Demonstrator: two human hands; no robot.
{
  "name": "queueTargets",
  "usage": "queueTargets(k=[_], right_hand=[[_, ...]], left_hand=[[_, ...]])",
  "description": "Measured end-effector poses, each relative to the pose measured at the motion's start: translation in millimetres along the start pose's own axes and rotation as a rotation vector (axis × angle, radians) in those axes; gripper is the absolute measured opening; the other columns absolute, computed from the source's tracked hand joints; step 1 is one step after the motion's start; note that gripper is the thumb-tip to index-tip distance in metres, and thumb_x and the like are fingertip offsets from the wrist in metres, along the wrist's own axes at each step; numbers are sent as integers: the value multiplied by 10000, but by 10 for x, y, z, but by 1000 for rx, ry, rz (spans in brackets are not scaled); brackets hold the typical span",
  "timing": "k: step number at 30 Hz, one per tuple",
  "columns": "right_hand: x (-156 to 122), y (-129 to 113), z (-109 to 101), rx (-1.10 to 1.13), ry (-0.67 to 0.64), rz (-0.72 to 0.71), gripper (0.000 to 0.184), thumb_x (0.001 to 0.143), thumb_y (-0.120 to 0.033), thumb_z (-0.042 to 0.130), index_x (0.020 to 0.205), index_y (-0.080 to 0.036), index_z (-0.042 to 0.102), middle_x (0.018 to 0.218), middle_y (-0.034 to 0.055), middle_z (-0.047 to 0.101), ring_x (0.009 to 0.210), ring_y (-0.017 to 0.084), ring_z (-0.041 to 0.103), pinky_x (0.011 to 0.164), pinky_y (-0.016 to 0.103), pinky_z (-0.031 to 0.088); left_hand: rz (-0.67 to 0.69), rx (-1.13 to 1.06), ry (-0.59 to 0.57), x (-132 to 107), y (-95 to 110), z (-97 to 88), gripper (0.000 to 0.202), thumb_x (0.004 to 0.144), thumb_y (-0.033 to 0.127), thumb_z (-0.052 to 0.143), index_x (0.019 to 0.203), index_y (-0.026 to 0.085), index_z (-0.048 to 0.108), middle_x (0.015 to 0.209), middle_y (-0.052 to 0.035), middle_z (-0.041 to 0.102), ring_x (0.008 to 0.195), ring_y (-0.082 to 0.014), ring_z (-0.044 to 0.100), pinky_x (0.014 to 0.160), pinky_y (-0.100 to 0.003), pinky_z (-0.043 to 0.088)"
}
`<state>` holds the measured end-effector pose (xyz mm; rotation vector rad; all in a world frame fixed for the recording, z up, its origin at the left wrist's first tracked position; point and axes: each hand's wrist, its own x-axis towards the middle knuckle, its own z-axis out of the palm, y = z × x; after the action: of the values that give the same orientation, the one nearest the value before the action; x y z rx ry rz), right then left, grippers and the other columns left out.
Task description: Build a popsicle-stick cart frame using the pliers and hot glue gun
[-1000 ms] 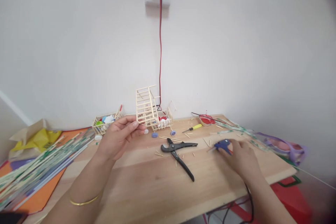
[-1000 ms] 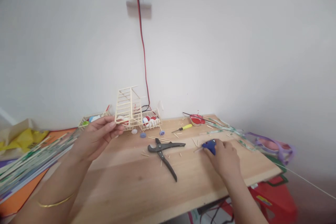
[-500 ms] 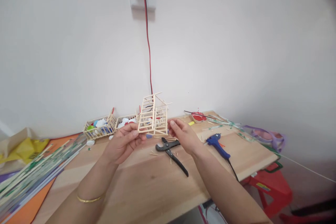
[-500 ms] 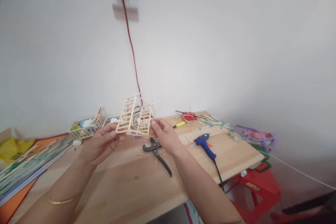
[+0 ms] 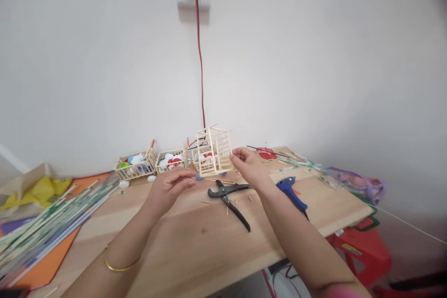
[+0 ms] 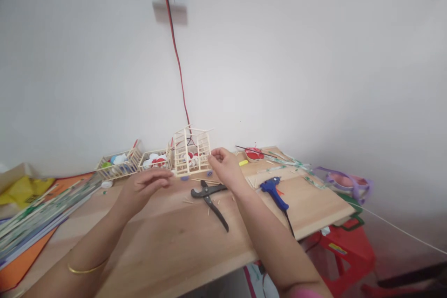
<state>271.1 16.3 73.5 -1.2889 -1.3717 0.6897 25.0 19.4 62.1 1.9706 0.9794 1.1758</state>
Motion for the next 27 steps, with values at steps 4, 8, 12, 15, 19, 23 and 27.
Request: queueTargets(k=[4, 8, 12, 15, 19, 23, 27], right_hand=[[39, -11, -49, -204, -74, -48, 132, 708, -284, 532, 759, -165, 560, 646, -22, 538, 569, 104, 470, 549, 230, 359], [40, -14, 54, -332, -290, -124, 112, 703, -259, 526, 752, -169, 570, 624, -25, 539, 556, 103, 460, 518, 218, 336], [38, 7, 279, -439, -490, -196, 60, 701, -220, 524, 711, -176, 563, 594, -33, 516, 544, 99, 433, 502, 211, 299], [66, 40, 451, -468, -619, -211, 39, 694, -185, 517, 687, -173, 554, 611, -27, 518, 566, 100, 439, 518, 208, 302], [166, 92, 632, -458, -783, -183, 62, 698, -200, 531, 709, -169, 584, 609, -33, 522, 564, 97, 447, 524, 204, 314], [292, 141, 791, -435, -928, -151, 100, 683, -186, 537, 743, -164, 614, 627, -35, 540, 561, 91, 456, 520, 198, 321], [374, 180, 935, -420, -1003, -135, 114, 697, -216, 545, 748, -159, 631, 614, -38, 532, 553, 91, 451, 522, 202, 323]], left_hand=[[-71, 40, 11, -169, -144, -112, 199, 793, 357, 597, 752, 197, 709, 718, -34, 696, 678, -169, 631, 672, -261, 487], [-154, 53, 102, -351, -318, -247, 272, 808, 388, 564, 669, 177, 666, 666, -30, 671, 658, -167, 605, 669, -256, 460], [-208, -17, 323, -428, -493, -404, 397, 873, 433, 447, 595, 190, 590, 523, 1, 569, 531, -144, 520, 592, -249, 417], [-201, -188, 426, -427, -623, -496, 437, 871, 473, 435, 533, 203, 493, 520, 0, 529, 488, -131, 466, 555, -253, 413], [-154, -414, 262, -422, -735, -556, 315, 764, 493, 598, 752, 179, 626, 881, -84, 655, 870, -214, 606, 810, -336, 481], [-145, -511, -18, -436, -801, -571, 711, 640, 531, 721, 1252, 229, 522, 1297, -153, 523, 1232, -303, 459, 1013, -439, 366], [-119, -422, -257, -470, -835, -583, 1136, 541, 537, 787, 1460, 328, 152, 1497, -161, 266, 1376, -321, 245, 1089, -480, 237]])
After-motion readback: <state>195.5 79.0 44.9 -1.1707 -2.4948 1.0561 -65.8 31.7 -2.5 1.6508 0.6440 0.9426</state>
